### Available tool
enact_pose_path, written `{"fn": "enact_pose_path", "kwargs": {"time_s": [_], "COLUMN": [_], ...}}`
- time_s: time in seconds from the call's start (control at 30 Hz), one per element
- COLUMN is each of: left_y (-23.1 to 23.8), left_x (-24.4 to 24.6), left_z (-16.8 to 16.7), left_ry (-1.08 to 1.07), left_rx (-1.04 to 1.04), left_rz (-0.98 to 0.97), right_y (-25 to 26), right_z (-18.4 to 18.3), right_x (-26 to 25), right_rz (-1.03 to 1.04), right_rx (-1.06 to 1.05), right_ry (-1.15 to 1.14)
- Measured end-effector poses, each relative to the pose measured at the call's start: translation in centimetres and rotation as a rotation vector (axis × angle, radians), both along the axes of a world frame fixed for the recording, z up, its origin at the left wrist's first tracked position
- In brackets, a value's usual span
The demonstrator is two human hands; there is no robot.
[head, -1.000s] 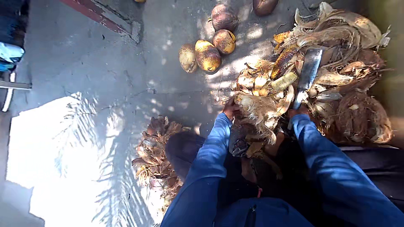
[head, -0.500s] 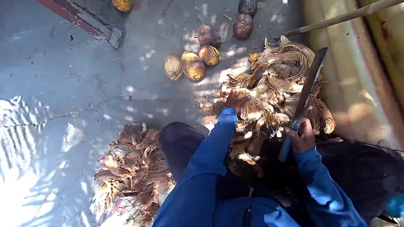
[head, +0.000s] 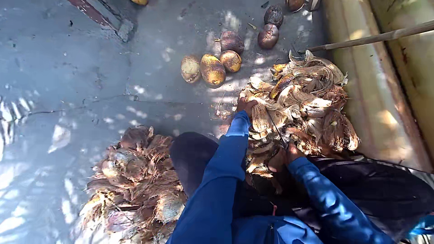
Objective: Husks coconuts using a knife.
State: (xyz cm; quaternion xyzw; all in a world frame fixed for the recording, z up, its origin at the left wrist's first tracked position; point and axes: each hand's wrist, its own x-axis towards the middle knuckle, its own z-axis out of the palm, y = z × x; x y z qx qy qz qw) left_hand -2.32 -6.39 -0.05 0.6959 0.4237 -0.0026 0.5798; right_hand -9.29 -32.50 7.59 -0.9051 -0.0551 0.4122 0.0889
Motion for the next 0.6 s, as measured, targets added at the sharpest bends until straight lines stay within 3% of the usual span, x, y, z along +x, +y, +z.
{"fn": "enact_pose_path", "kwargs": {"time_s": [0.07,0.13,0.2,0.27,0.33,0.37,0.47,0.53,0.6], "left_y": [-0.3,-0.3,-0.3,-0.4,-0.4,-0.4,-0.3,-0.3,-0.2], "left_x": [-0.4,-0.5,-0.4,-0.9,-1.0,-1.1,-1.1,-0.9,-1.2], "left_z": [-1.3,-2.2,-2.5,-2.1,-0.9,-0.5,-1.9,-2.8,-3.2], "left_ry": [0.113,0.154,0.158,0.183,0.219,0.228,0.21,0.191,0.154], "left_rx": [-0.014,-0.002,0.003,0.012,0.038,0.033,-0.031,-0.016,-0.042], "left_rz": [-0.007,-0.019,-0.022,-0.019,-0.051,-0.054,0.008,0.025,0.053], "right_y": [-0.2,-0.2,-0.8,-1.0,-0.6,-0.6,0.0,0.1,-0.2], "right_z": [0.6,3.5,5.4,4.9,3.6,2.5,-1.8,-2.8,-0.9], "right_x": [0.2,0.2,-0.6,-1.1,-0.9,-0.7,2.2,3.8,3.6], "right_rz": [0.012,0.027,0.113,0.171,0.19,0.202,0.099,0.084,0.02], "right_rx": [0.022,0.082,0.292,0.564,0.629,0.538,-0.003,-0.06,0.089], "right_ry": [-0.04,-0.114,-0.387,-0.729,-0.859,-0.774,-0.06,0.063,0.098]}}
